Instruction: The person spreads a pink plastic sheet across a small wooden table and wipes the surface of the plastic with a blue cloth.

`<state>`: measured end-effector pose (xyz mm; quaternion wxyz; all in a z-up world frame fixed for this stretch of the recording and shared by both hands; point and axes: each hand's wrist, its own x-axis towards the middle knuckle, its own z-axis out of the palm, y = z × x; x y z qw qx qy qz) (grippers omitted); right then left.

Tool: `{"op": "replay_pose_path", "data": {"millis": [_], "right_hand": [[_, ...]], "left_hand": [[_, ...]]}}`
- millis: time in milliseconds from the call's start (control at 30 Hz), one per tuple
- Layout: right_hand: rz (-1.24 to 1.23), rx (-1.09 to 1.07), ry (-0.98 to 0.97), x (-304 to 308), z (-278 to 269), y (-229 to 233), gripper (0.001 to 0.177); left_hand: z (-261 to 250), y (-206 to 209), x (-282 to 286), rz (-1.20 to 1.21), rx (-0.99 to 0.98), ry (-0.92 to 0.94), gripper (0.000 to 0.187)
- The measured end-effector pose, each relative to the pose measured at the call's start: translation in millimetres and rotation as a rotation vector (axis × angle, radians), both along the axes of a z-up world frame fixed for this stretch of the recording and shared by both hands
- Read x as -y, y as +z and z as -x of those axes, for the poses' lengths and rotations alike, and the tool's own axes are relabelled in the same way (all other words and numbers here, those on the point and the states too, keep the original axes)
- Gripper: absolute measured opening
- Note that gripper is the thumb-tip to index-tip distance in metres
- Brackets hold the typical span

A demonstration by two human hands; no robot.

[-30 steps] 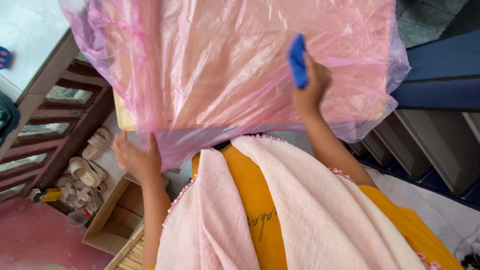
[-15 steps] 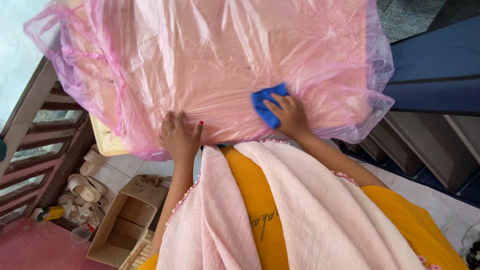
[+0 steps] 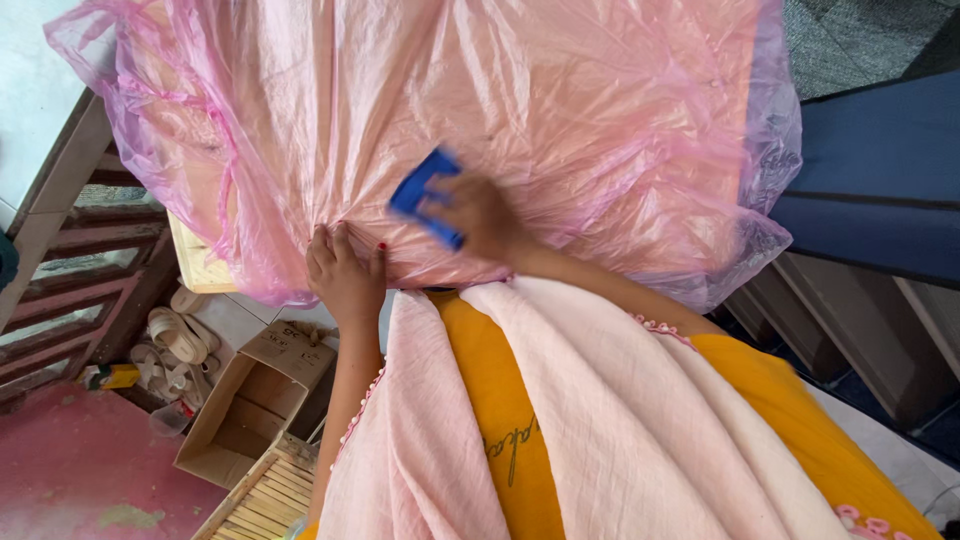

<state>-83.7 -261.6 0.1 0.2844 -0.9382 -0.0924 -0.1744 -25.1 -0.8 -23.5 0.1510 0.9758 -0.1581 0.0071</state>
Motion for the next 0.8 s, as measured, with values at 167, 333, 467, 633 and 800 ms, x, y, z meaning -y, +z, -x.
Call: {"op": "replay_pose_path", "data": {"millis": [167,333,467,633,800], "right_hand": [[-0.062,-0.110,-0.031,8.2,-0.4,0.4,0.026],[0.211,0.056,-0.609,169.6,47.1,-29.3,0.045],[0.287,-0.144,-1.002,231.8,89.3,-50.0,0.045],[0.063,0.013,-0.884,197.5,58.0,-56.3,0.053],[0.197,-0.119,-0.555,110.1,23.1,-33.4,0.071]], "left_hand": [[5.9,-7.7,0.0,0.015,-0.023,0.051,0.069],[11.1,-6.9,1.3,0.018,-0.049,0.072,0.071],[11.4,10.1,8.2,-0.033,-0.068,0.076,0.070],[-26.0,24.3,5.8,-0.082,-0.102,0.141,0.062],[-90.3,-1.5,-15.0,-0.006,0.077,0.009,0.077]]}}
